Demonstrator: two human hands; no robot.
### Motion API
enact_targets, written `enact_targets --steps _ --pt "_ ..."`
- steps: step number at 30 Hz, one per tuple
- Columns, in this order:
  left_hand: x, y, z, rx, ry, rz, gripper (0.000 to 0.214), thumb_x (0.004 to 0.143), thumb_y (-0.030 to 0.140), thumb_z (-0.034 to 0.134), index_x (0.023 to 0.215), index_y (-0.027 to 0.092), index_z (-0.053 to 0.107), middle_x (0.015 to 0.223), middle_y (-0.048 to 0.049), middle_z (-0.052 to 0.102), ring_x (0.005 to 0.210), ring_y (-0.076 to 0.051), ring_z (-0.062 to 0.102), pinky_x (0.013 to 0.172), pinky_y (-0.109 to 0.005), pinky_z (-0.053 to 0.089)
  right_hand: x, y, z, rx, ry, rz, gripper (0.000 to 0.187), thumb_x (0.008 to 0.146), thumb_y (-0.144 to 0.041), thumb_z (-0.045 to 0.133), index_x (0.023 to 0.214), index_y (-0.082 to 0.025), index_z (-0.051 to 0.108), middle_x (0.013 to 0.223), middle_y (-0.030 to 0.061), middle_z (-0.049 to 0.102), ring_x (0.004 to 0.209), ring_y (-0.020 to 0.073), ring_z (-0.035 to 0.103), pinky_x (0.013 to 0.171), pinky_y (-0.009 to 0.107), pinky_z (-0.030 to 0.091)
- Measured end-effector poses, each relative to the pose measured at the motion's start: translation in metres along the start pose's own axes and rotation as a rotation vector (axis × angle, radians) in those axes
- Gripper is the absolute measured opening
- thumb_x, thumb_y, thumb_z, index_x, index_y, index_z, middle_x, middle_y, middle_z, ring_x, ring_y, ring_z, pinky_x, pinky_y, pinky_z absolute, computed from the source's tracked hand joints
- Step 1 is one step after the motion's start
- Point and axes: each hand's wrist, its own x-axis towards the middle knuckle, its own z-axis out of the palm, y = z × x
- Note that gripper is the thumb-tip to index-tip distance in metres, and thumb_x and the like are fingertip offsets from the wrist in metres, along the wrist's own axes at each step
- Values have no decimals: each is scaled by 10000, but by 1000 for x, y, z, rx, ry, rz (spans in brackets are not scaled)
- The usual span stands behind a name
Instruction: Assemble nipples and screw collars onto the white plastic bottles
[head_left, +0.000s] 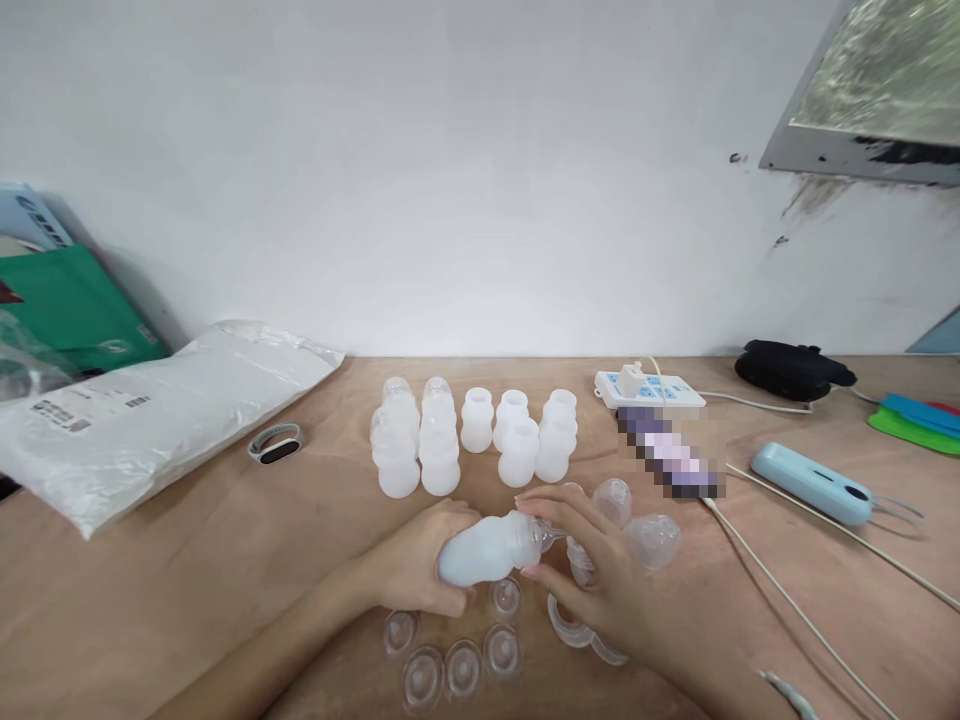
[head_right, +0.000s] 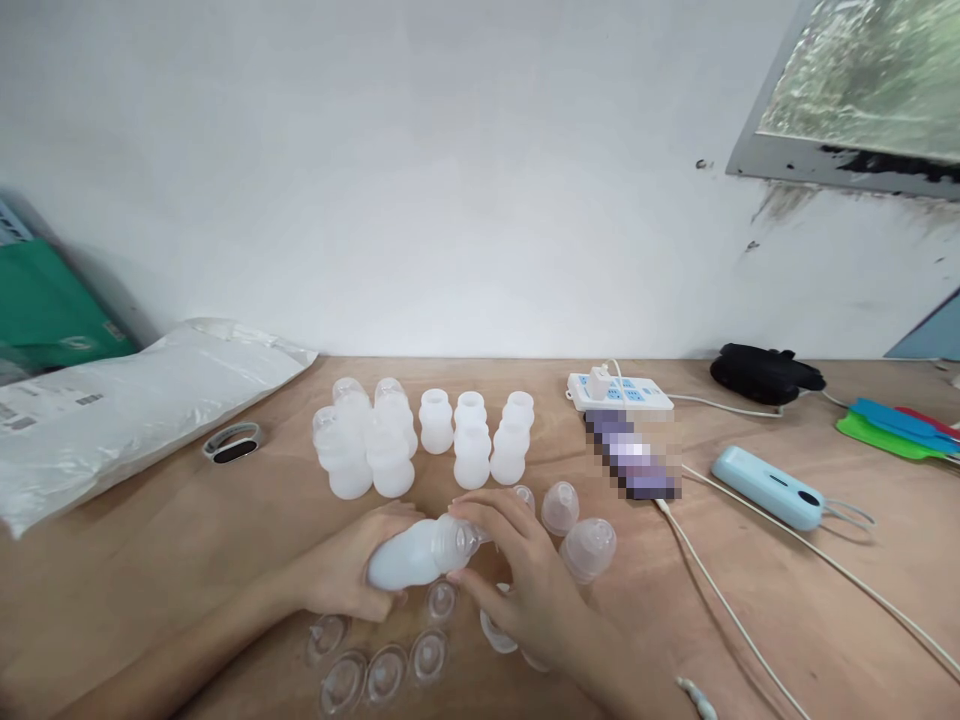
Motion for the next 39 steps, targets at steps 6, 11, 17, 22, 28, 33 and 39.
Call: enact_targets --steps 6,11,17,22,28,33,39 --pt "0 4 -7 169 -74 -18 217 579 163 661 794 183 652 792 6 663 725 -214 592 659 -291 430 2 2 -2 -2 -9 -24 358 917 -116 613 1252 -240 608 1162 70 689 1071 237 629 913 420 546" --pt "0 6 -8 286 -86 -54 194 553 176 659 737 191 599 743 10 619 701 -209 573 626 -283 395 2 4 -1 -37 -40 12 311 912 -299 696 1202 -225 613 1052 77 702 998 267 623 844 439 536" --pt "0 11 -4 394 -85 -64 230 546 217 686 679 207 499 705 24 558 661 -190 535 595 -278 330 3 5 0 -127 -87 104 329 912 -517 660 820 -209 590 775 33 644 748 224 549 711 396 470" --pt "0 16 -3 417 -84 -86 238 559 220 679 683 210 477 704 26 535 666 -190 533 596 -278 325 0 2 -6 162 -100 270 419 1014 -562 438 1311 -280 525 1148 71 667 1053 265 604 859 424 489" --pt "0 14 -6 327 -84 -127 229 544 182 668 697 205 500 721 28 549 664 -182 527 575 -264 321 -6 6 -7 240 -82 393 406 1006 -527 466 1367 -343 482 1083 29 666 1028 251 608 870 413 492" --pt "0 11 -9 83 -136 -160 220 558 130 620 743 197 521 732 51 517 658 -153 479 570 -241 338 -6 6 -6 234 -76 450 422 979 -486 529 1353 -298 478 1031 41 683 995 257 620 896 442 474" --pt "0 8 -9 -19 -114 -171 213 577 119 638 711 194 489 687 66 431 635 -130 403 539 -230 284 -3 -3 -8 419 -65 374 369 984 -405 571 1300 -272 435 863 -8 751 932 232 652 936 439 451"
